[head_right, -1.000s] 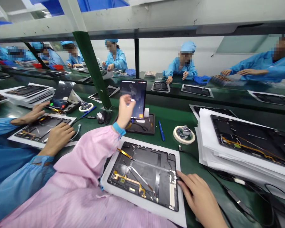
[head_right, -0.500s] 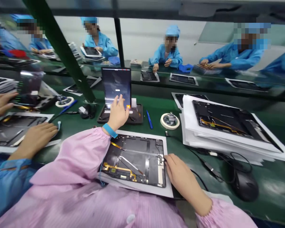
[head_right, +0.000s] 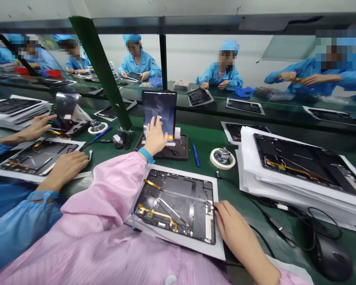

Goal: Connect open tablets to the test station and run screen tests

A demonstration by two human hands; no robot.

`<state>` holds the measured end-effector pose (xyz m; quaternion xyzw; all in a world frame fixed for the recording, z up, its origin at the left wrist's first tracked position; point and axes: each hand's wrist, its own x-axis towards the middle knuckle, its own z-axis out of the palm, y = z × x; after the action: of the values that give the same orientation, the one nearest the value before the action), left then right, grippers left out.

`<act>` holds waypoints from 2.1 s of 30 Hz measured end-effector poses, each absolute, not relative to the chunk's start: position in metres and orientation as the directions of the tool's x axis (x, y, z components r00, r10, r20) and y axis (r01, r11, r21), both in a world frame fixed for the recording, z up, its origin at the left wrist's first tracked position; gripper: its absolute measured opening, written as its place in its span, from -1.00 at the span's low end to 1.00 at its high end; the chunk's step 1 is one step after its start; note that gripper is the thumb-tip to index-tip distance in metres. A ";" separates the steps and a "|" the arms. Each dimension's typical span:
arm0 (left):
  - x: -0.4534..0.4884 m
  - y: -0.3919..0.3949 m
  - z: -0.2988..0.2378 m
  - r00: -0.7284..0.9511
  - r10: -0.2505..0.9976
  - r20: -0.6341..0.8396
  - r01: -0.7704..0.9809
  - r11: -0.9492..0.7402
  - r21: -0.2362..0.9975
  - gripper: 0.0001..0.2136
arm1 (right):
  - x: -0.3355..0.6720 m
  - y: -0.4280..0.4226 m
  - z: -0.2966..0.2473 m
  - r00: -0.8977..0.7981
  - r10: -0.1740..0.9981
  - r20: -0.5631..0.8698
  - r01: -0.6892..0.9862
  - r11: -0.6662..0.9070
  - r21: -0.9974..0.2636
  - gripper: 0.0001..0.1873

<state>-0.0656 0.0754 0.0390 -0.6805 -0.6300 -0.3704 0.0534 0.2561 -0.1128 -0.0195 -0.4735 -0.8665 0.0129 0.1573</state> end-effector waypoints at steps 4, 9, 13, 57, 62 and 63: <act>-0.032 0.025 0.049 0.097 0.864 0.494 0.838 -0.339 0.427 -0.70 | 0.255 -0.113 -0.008 -0.534 0.795 0.288 0.808 0.580 -0.103 -0.72; 0.007 -0.018 0.033 0.458 0.827 0.326 0.764 -0.553 0.331 -0.82 | 0.251 -0.114 0.010 -0.584 0.751 0.308 0.778 0.627 -0.052 -0.73; 0.013 -0.017 0.015 0.560 0.787 0.259 0.736 -0.616 0.279 -0.73 | 0.244 -0.117 0.014 -0.579 0.767 0.277 0.794 0.607 -0.021 -0.73; 0.005 -0.011 -0.001 0.513 0.859 0.002 0.736 -0.441 0.514 -0.69 | 0.240 -0.116 0.005 -0.212 0.941 -0.266 0.292 -0.199 -0.936 -0.68; 0.005 -0.010 -0.003 0.503 0.865 -0.003 0.744 -0.431 0.511 -0.68 | 0.224 -0.131 0.013 -0.108 0.994 0.032 0.891 0.111 -0.439 -0.71; 0.005 -0.010 -0.003 0.502 0.865 -0.007 0.745 -0.428 0.512 -0.68 | 0.220 -0.135 0.013 -0.133 0.986 0.099 0.939 0.158 -0.306 -0.67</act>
<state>0.0053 -0.0099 -0.0027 -0.8351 -0.4818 -0.1297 -0.2317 0.2199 -0.1347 0.0129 -0.6434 -0.7480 0.0846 0.1392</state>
